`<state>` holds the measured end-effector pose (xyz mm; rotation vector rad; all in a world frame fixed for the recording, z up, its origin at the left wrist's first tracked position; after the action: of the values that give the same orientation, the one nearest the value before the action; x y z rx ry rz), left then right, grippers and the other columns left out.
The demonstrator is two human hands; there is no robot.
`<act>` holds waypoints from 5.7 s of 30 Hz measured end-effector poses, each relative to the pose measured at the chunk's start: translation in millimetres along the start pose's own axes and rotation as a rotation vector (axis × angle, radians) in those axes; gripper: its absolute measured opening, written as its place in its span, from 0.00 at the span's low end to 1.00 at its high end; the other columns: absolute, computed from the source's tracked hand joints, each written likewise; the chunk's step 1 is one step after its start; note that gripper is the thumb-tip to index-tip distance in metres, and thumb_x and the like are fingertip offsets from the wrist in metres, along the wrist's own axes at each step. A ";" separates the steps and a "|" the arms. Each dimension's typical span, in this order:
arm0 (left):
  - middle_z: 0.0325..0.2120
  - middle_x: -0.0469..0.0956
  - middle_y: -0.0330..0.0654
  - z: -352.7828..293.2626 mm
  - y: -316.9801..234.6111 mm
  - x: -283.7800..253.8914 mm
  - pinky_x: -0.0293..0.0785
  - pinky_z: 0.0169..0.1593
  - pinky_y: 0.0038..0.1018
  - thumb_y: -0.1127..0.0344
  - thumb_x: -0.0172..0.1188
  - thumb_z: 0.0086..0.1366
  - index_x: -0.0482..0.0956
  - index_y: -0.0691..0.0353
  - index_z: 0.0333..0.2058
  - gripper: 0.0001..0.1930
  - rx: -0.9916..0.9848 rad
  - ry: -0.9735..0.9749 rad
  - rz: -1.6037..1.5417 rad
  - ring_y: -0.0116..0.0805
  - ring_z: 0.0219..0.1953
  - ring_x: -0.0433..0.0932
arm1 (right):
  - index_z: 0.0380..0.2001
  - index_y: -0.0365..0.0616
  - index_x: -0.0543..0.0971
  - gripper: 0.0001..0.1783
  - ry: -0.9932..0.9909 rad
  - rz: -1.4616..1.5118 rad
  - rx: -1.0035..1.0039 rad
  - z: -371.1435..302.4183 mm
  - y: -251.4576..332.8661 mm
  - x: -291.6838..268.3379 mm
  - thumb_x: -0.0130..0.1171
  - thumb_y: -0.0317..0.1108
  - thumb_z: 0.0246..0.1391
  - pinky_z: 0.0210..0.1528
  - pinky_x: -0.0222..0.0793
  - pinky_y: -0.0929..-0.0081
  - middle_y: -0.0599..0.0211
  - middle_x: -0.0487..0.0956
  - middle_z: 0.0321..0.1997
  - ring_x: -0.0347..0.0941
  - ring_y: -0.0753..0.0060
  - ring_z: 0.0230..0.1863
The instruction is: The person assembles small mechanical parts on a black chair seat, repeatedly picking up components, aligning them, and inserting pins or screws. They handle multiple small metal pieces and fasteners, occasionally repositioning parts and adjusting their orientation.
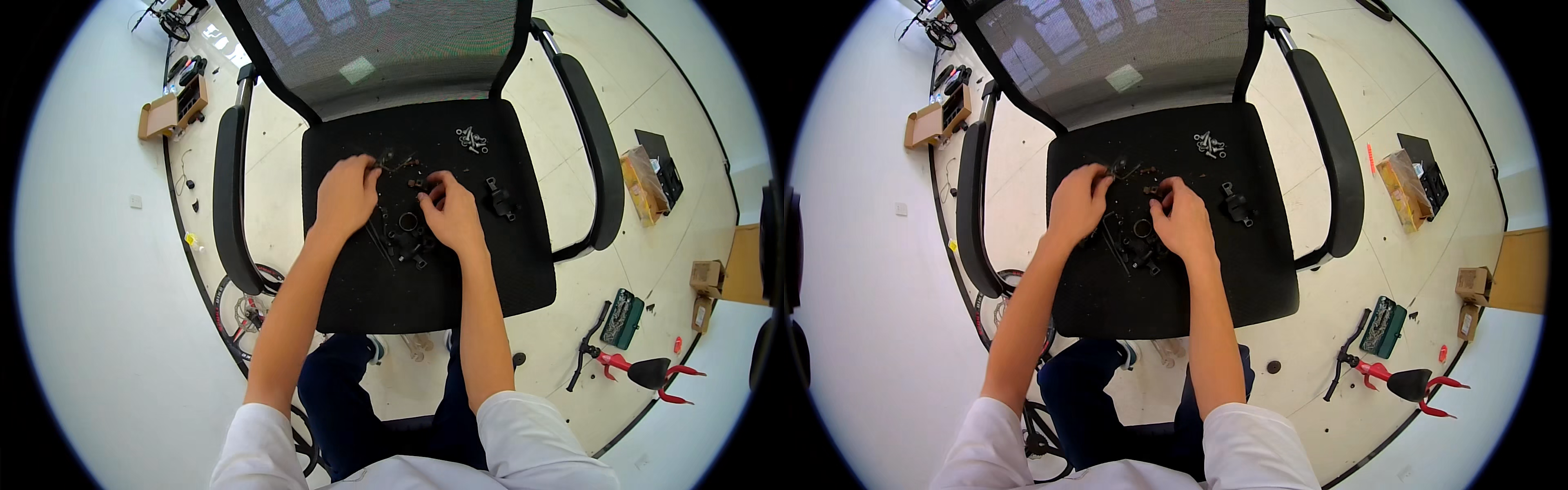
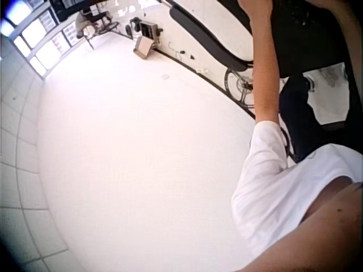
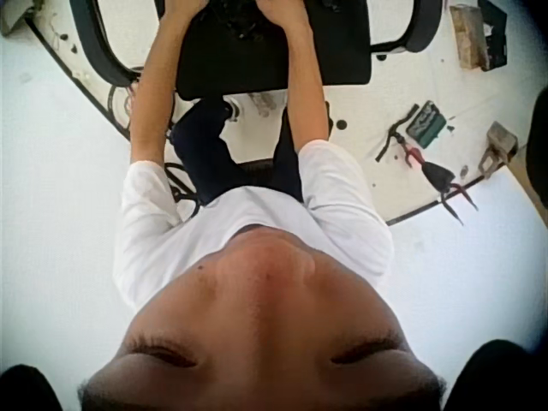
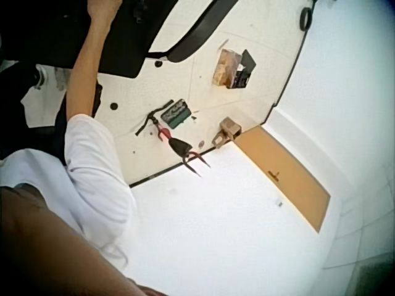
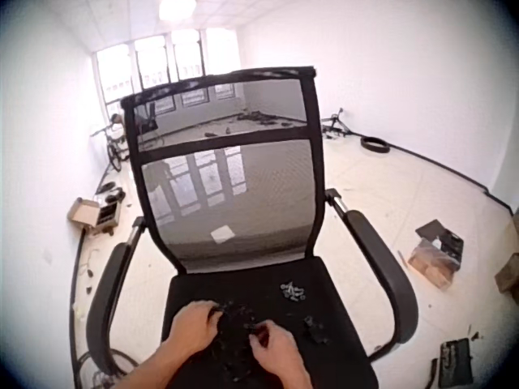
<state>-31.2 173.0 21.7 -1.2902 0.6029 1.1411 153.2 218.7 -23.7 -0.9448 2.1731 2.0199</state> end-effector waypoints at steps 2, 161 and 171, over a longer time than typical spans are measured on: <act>0.29 0.81 0.48 -26.6 -11.2 -6.7 0.75 0.39 0.32 0.66 0.58 0.68 0.80 0.67 0.42 0.11 -0.161 0.039 -0.254 0.41 0.33 0.81 | 0.48 0.40 0.78 0.18 -0.056 -0.052 -0.048 -1.5 -1.3 -3.4 0.63 0.34 0.55 0.42 0.74 0.64 0.58 0.79 0.41 0.79 0.57 0.37; 0.33 0.86 0.52 -526.2 399.5 -150.7 0.79 0.45 0.36 0.53 0.64 0.59 0.86 0.65 0.39 0.20 -1.281 -0.027 0.173 0.48 0.37 0.85 | 0.29 0.37 0.79 0.12 0.019 -0.128 -0.214 1.2 7.0 57.8 0.69 0.36 0.52 0.34 0.72 0.73 0.64 0.80 0.23 0.76 0.74 0.26; 0.33 0.85 0.46 -288.0 82.9 -112.0 0.77 0.38 0.31 0.68 0.64 0.63 0.85 0.64 0.40 0.09 -0.496 0.280 -0.425 0.39 0.33 0.83 | 0.33 0.37 0.78 0.10 0.125 -0.069 -0.221 1.9 10.3 42.6 0.69 0.28 0.48 0.34 0.75 0.73 0.61 0.82 0.28 0.81 0.70 0.30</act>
<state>-80.3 -143.1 15.7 -1.9189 0.2232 0.7799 113.2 202.9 -32.3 -1.1835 1.9699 2.2601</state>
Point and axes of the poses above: each hand's wrist, its own z-axis towards the middle knuckle, its own x-axis out of the palm, y = z × x, the point moved 5 cm from there along z, towards the middle knuckle
